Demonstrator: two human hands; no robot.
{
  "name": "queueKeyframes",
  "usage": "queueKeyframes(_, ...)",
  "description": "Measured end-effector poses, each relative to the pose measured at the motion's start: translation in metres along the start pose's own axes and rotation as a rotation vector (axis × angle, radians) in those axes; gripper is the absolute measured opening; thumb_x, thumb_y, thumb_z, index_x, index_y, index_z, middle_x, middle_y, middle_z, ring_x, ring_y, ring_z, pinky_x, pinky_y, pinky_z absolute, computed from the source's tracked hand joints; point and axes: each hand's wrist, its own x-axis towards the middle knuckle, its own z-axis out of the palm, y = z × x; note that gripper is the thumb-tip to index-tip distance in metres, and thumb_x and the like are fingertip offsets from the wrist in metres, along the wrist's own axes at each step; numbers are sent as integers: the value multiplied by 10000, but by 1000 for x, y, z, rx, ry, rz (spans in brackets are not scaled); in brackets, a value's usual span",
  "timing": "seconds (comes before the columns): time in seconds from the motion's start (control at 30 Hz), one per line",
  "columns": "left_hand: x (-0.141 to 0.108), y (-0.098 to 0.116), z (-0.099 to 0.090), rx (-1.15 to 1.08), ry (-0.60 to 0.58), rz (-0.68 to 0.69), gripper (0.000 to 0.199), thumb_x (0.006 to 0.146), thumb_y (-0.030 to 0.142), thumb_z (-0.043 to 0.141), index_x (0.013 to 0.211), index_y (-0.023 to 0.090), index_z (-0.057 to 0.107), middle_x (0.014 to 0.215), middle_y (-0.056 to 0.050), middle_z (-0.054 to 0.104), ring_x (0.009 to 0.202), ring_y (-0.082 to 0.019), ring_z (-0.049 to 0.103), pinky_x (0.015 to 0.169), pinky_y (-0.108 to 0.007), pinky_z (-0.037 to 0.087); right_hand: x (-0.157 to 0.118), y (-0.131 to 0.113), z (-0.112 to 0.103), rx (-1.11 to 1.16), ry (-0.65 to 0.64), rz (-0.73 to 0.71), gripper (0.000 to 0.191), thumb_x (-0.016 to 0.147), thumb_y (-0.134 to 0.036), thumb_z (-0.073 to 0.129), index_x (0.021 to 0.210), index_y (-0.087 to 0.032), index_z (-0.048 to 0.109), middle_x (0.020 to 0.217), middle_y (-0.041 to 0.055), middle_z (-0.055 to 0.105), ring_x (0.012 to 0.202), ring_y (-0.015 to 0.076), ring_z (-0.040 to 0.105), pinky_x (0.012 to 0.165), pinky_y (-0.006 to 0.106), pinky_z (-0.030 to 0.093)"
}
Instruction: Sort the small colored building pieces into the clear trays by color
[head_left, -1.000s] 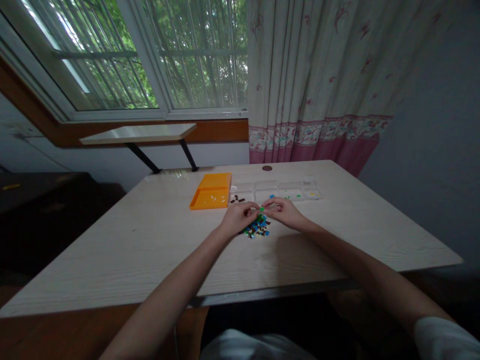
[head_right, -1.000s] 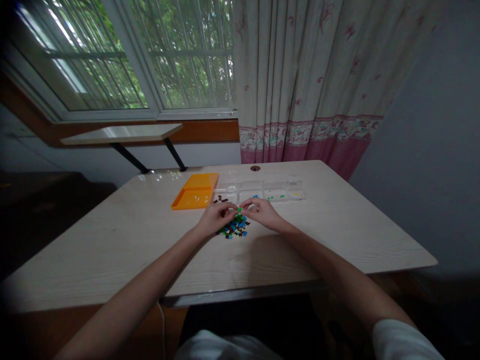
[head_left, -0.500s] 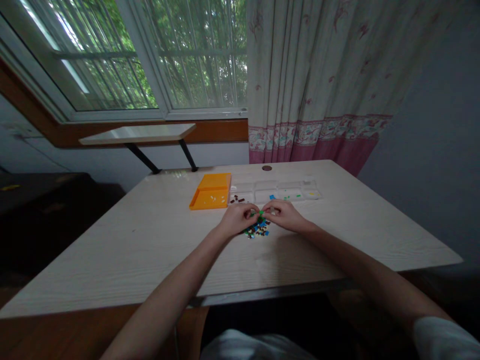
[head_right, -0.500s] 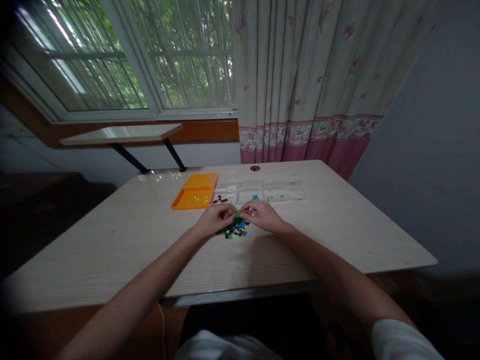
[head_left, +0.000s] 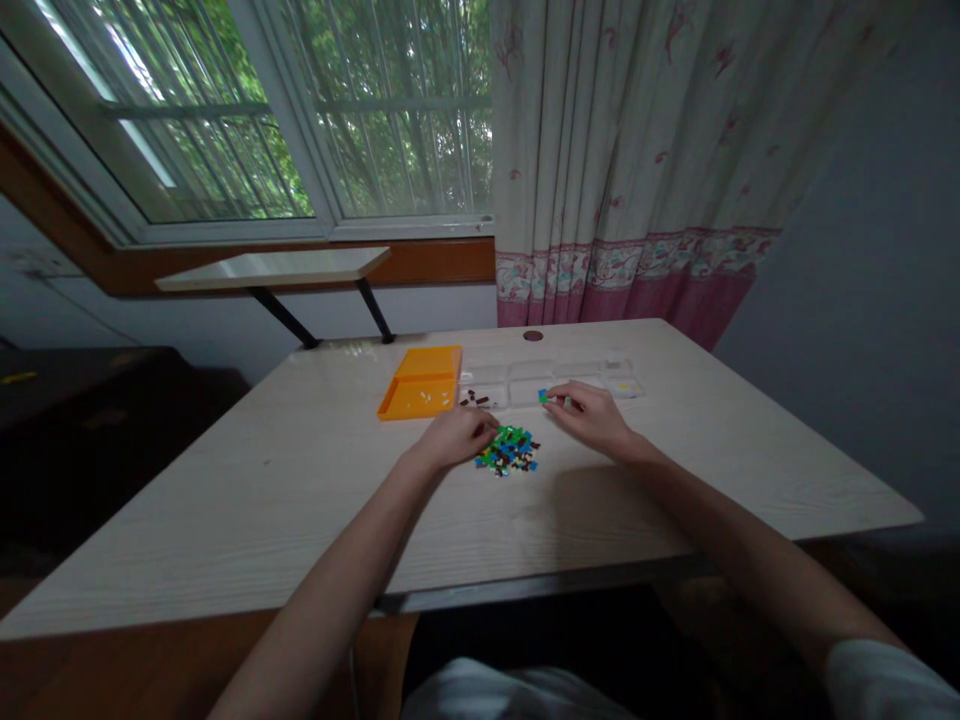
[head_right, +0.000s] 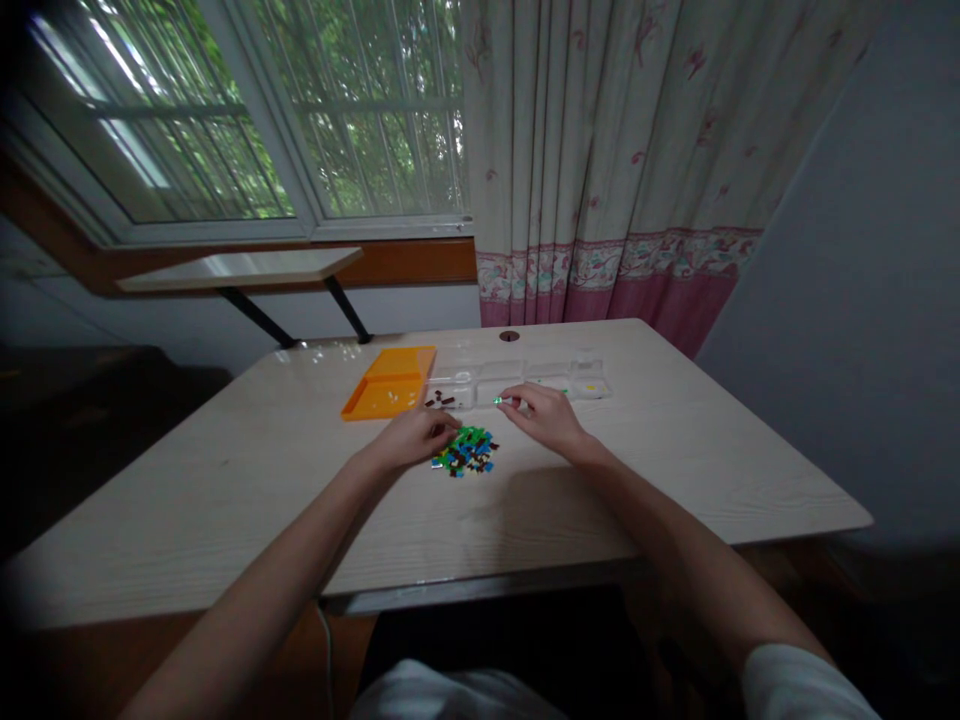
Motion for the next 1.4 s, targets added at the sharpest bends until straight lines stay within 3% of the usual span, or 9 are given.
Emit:
queueKeyframes(0.3, 2, 1, 2, -18, -5, 42, 235, 804, 284, 467, 902, 191, 659, 812, -46, 666, 702, -148, 588, 606, -218, 400, 0, 0, 2, -15, -14, -27, 208, 812, -328, 525, 881, -174, 647, 709, 19, 629, 549, 89, 505, 567, 199, 389)
queueKeyframes(0.5, 1, 2, 0, 0, -16, 49, 234, 791, 245, 464, 909, 187, 658, 820, -47, 663, 713, -150, 587, 621, -223, 414, 5, 15, -14, -147, 31, 0, 231, 818, -334, 502, 882, -170, 652, 714, 33, 631, 573, 107, 518, 591, 214, 388)
queueKeyframes(0.6, 1, 0, 1, 14, -21, 45, 247, 781, 220, 463, 935, 191, 654, 859, -46, 664, 759, -156, 591, 663, -233, 431, 8, 32, -27, -223, 37, 85, 256, 811, -345, 498, 902, -160, 651, 708, 39, 627, 580, 117, 519, 599, 226, 380)
queueKeyframes(0.7, 2, -2, 2, 14, -17, 61, 255, 779, 202, 458, 946, 185, 651, 895, -49, 660, 821, -161, 588, 733, -245, 439, 8, 50, -34, -291, -60, 219, 246, 792, -352, 506, 895, -187, 657, 669, 22, 615, 582, 128, 519, 577, 232, 357)
queueKeyframes(0.9, 4, -3, 2, -6, -2, 108, 232, 759, 161, 465, 893, 179, 654, 905, -47, 645, 874, -158, 571, 797, -246, 429, 2, 69, -29, -431, -140, 439, 240, 770, -358, 511, 907, -235, 666, 620, 10, 599, 560, 138, 505, 525, 238, 301)
queueKeyframes(1.0, 3, -2, 3, -25, 17, 68, 234, 740, 158, 476, 888, 180, 656, 883, -46, 647, 846, -160, 573, 767, -248, 431, 1, 65, -25, -426, -119, 430, 268, 779, -350, 503, 964, -231, 655, 614, 12, 601, 554, 137, 508, 525, 238, 303)
queueKeyframes(1.13, 4, 0, 4, -166, 89, -63, 238, 738, 192, 478, 885, 175, 663, 786, -38, 641, 681, -135, 560, 611, -220, 415, 2, 45, -17, -319, -138, 324, 247, 805, -330, 476, 929, -223, 660, 594, 5, 601, 522, 126, 505, 505, 228, 305)
queueKeyframes(1.3, 12, 4, 16, -636, 220, -145, 234, 737, 270, 529, 840, 109, 663, 620, -17, 580, 506, -82, 455, 469, -188, 325, 0, 9, 3, -142, -235, 157, 226, 822, -305, 473, 917, -212, 656, 637, 5, 637, 559, 118, 548, 537, 212, 348)
queueKeyframes(1.4, 16, 10, 24, -974, 217, -227, 289, 705, 320, 584, 854, 78, 642, 496, 26, 488, 404, -42, 346, 405, -169, 241, -3, -10, 16, -85, -272, 80, 211, 828, -294, 477, 925, -218, 648, 736, 8, 674, 588, 112, 573, 566, 207, 372)
